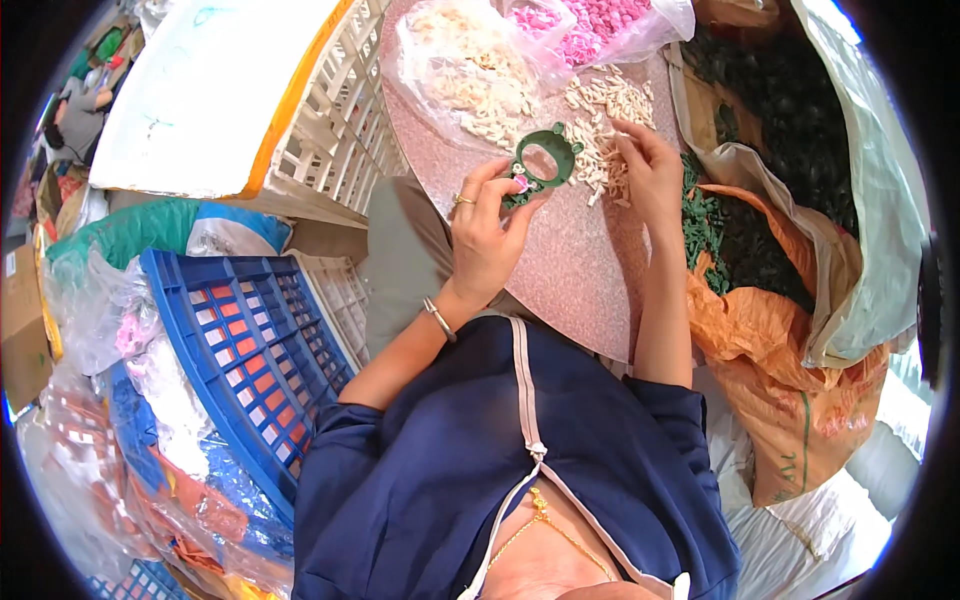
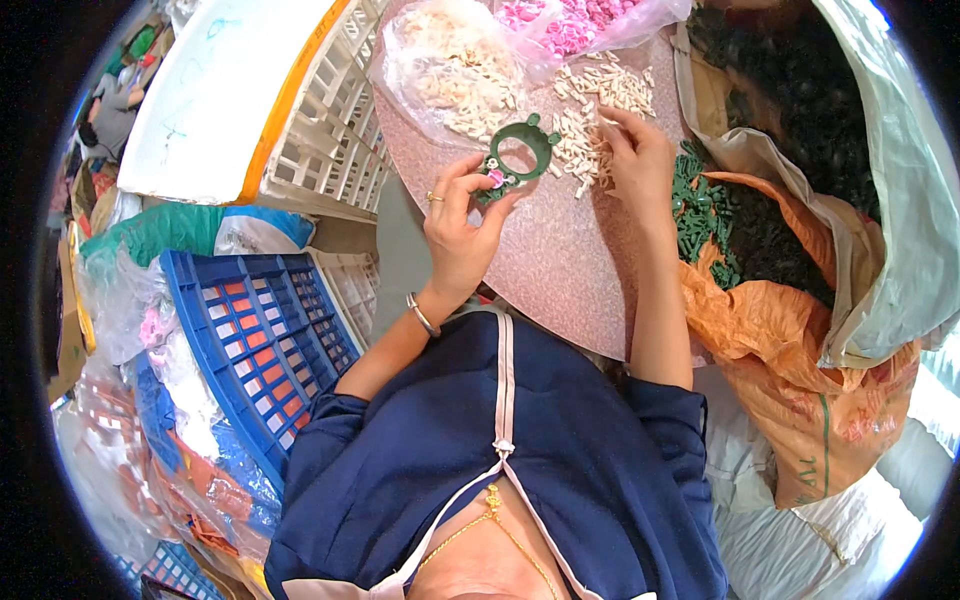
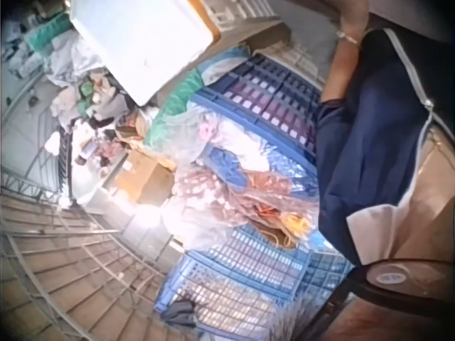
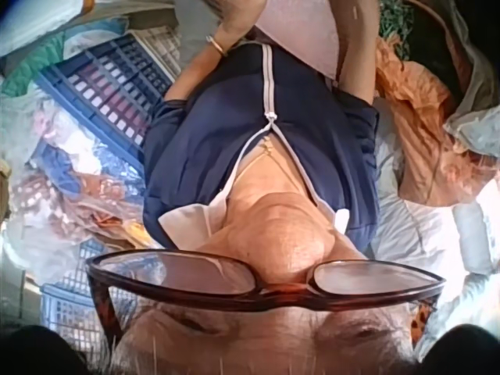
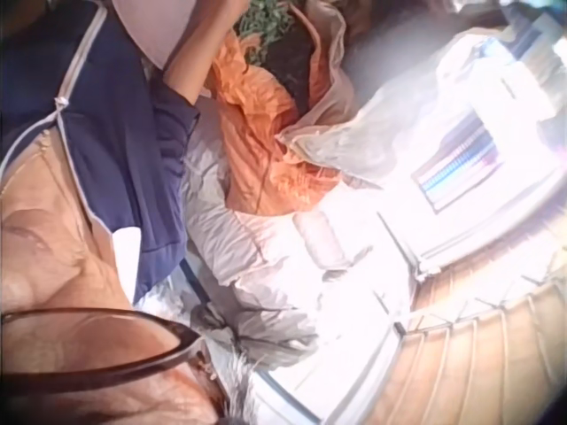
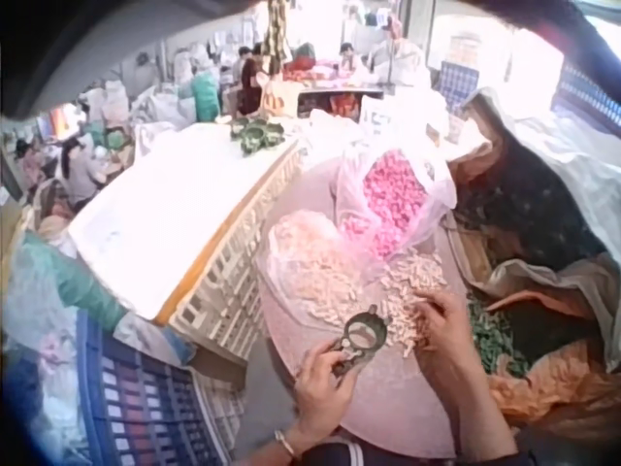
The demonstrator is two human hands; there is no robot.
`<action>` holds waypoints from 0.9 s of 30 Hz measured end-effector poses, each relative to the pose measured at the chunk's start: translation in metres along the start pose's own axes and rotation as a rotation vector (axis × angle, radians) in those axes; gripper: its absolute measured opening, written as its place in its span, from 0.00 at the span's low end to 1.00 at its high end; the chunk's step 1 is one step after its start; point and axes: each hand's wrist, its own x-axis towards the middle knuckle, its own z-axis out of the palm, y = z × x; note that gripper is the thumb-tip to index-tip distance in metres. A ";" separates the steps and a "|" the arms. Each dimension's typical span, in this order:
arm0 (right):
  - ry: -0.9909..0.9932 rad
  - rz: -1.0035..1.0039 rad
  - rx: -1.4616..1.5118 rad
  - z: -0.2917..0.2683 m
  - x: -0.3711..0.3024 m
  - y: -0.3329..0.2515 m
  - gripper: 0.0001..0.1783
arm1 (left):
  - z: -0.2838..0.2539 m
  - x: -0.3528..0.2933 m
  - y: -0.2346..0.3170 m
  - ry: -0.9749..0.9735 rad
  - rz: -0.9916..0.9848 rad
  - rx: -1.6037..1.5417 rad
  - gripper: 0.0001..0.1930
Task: Attaching small decorative plastic pieces to green plastic toy frames at a workspace.
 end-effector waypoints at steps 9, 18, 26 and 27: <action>-0.183 0.140 0.319 -0.009 -0.031 -0.025 0.07 | 0.002 -0.001 0.002 -0.067 -0.097 -0.014 0.17; -0.232 -0.208 0.241 0.005 -0.046 -0.035 0.05 | 0.000 -0.005 0.001 0.035 -0.070 -0.040 0.17; -0.204 -0.446 0.108 0.016 -0.051 -0.045 0.08 | -0.001 -0.008 0.000 0.043 -0.071 -0.019 0.17; -0.216 -0.448 0.112 0.017 -0.052 -0.046 0.09 | -0.001 -0.008 0.000 0.045 -0.074 -0.017 0.17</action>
